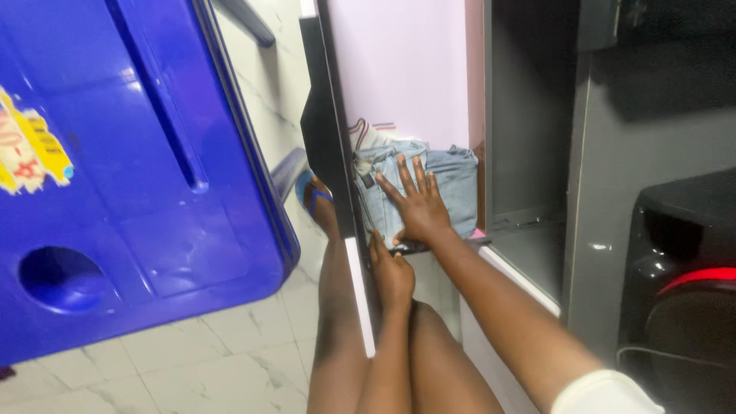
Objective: The person picks up denim shorts and a white shirt from a laundry basket, folds them on a small table, and places them into a dresser drawer.
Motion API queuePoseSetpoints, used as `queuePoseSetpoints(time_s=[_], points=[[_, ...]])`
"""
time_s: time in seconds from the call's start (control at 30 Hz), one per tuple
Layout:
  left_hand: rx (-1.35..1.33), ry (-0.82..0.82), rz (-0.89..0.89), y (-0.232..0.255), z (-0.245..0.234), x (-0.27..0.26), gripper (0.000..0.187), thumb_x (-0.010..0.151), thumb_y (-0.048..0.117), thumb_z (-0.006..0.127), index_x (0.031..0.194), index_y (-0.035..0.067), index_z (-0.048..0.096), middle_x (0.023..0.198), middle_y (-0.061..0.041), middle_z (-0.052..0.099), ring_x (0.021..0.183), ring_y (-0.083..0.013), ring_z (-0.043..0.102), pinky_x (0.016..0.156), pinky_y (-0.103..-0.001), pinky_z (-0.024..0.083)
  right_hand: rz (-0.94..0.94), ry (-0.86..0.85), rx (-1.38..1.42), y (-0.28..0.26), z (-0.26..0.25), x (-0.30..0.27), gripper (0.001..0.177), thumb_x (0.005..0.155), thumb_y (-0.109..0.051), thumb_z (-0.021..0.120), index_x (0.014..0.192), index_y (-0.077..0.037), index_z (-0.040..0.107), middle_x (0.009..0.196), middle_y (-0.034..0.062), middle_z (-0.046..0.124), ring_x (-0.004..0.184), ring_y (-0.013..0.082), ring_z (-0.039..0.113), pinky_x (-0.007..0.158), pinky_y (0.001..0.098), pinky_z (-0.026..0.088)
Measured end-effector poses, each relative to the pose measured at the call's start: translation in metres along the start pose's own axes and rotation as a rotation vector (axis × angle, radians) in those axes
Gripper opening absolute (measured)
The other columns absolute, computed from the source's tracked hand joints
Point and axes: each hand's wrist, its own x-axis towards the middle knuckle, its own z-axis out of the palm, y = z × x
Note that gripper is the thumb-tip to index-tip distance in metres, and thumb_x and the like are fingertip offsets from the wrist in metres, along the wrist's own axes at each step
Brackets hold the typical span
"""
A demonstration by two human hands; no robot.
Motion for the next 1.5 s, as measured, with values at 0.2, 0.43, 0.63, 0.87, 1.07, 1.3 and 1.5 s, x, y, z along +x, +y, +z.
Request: queuePoseSetpoints(time_s=[0.2,0.43,0.63,0.87,1.07,1.3,1.5], points=[[0.206,-0.21,-0.136,0.041,-0.007,-0.007,0.073,0.089,0.01,0.063,0.152,-0.003,0.03,0.158,-0.032,0.029,0.143,-0.0466,0.035,0.117,-0.046,0.033,-0.024,0.311,-0.064,0.008,0.041,0.019,0.138,0.059,-0.049,0.095,0.164,-0.043,0.005,0.171,0.0153,-0.008,0.155,0.0415,-0.003,0.119,0.0651,0.011],[0.269,-0.385,0.285,0.122,-0.092,-0.055,0.075,0.084,0.012,0.065,0.153,0.006,0.039,0.155,-0.024,0.042,0.143,-0.0407,0.042,0.117,-0.044,0.036,0.074,0.201,0.465,0.002,0.016,-0.072,0.111,0.068,-0.06,0.083,0.158,-0.04,0.02,0.171,0.015,0.001,0.157,0.0406,0.003,0.121,0.0647,0.015],[0.344,-0.49,0.408,0.184,-0.184,-0.101,0.071,0.085,0.016,0.07,0.151,0.014,0.044,0.156,-0.02,0.043,0.139,-0.0392,0.045,0.113,-0.045,0.039,0.148,0.412,0.537,-0.002,-0.014,-0.146,0.084,0.081,-0.035,0.081,0.155,-0.034,0.041,0.168,0.0224,0.018,0.154,0.0437,0.017,0.118,0.0586,0.027],[0.334,-0.247,0.57,0.234,-0.268,-0.119,0.07,0.082,0.016,0.073,0.148,0.014,0.047,0.153,-0.022,0.044,0.131,-0.043,0.051,0.106,-0.047,0.044,0.074,0.683,0.725,-0.041,-0.1,-0.238,0.082,0.077,-0.033,0.085,0.148,-0.019,0.047,0.16,0.0289,0.026,0.149,0.0466,0.022,0.118,0.0532,0.028],[0.328,-0.223,0.644,0.256,-0.323,-0.124,0.072,0.082,0.014,0.072,0.148,0.014,0.045,0.155,-0.023,0.04,0.131,-0.0436,0.05,0.104,-0.048,0.045,0.058,0.795,0.805,-0.102,-0.149,-0.276,0.08,0.077,-0.03,0.084,0.148,-0.018,0.047,0.16,0.0284,0.027,0.149,0.0461,0.023,0.118,0.0524,0.028],[0.395,-0.291,0.821,0.255,-0.427,-0.102,0.08,0.077,0.006,0.071,0.15,0.012,0.041,0.154,-0.028,0.038,0.133,-0.045,0.047,0.107,-0.049,0.043,0.008,0.913,0.794,-0.219,-0.206,-0.288,0.075,0.082,-0.025,0.077,0.15,-0.018,0.046,0.16,0.0287,0.029,0.148,0.0457,0.024,0.118,0.0532,0.028],[0.42,-0.328,0.762,0.248,-0.538,-0.071,0.078,0.077,0.002,0.065,0.151,0.012,0.041,0.155,-0.022,0.04,0.135,-0.0422,0.046,0.107,-0.048,0.043,0.018,0.889,0.813,-0.335,-0.258,-0.283,0.075,0.081,-0.019,0.072,0.15,-0.02,0.045,0.161,0.0267,0.027,0.149,0.0452,0.023,0.119,0.0529,0.027]])
